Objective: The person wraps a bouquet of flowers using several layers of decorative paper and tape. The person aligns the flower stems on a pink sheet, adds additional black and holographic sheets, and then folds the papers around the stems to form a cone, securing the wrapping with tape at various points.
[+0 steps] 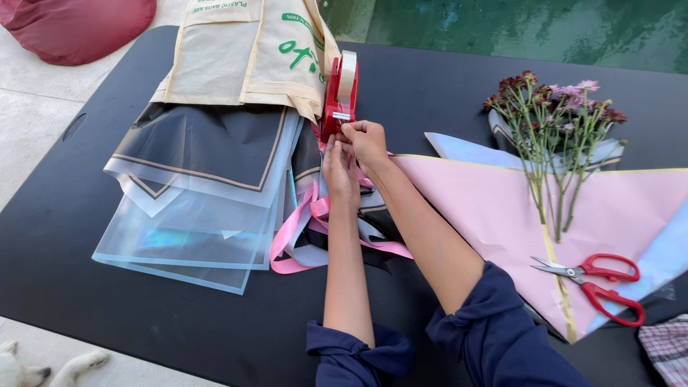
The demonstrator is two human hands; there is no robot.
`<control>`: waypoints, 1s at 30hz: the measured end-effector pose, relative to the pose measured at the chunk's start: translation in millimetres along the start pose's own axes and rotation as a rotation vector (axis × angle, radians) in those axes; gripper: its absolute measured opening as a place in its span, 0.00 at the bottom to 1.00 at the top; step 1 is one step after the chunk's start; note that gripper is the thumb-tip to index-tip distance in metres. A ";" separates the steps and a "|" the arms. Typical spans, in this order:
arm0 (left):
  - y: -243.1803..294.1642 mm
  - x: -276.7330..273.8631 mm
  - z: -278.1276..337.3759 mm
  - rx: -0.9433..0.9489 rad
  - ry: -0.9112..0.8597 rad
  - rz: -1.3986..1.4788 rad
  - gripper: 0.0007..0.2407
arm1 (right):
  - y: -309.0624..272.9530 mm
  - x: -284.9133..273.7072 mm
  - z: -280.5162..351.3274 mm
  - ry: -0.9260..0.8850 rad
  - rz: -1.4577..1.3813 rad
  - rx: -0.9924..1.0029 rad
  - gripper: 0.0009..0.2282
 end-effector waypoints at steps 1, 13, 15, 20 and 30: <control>2.1 4.9 5.8 0.004 -0.006 0.007 0.24 | -5.4 -1.0 1.9 -0.003 0.003 -0.009 0.05; 18.1 25.8 31.3 0.055 0.023 -0.064 0.21 | -8.0 -21.9 30.2 -0.055 0.088 -0.088 0.05; 25.1 32.5 34.3 0.154 -0.022 -0.131 0.14 | -8.9 -36.7 31.7 -0.050 0.111 -0.100 0.05; 26.4 65.0 54.8 0.256 -0.157 -0.501 0.06 | -41.7 -95.3 54.8 0.006 0.269 -0.241 0.05; -63.8 154.0 155.8 0.317 -0.432 -0.965 0.05 | -101.1 -280.1 97.3 0.449 0.582 -0.624 0.02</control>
Point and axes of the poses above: each hand's wrist, its own z-axis away from the middle knuckle, its own x-axis out of the palm, y = z × x, the point moved 6 cm from there along -z, towards the middle knuckle, and after that the axes turned 5 degrees about x, right-handed, at the moved point
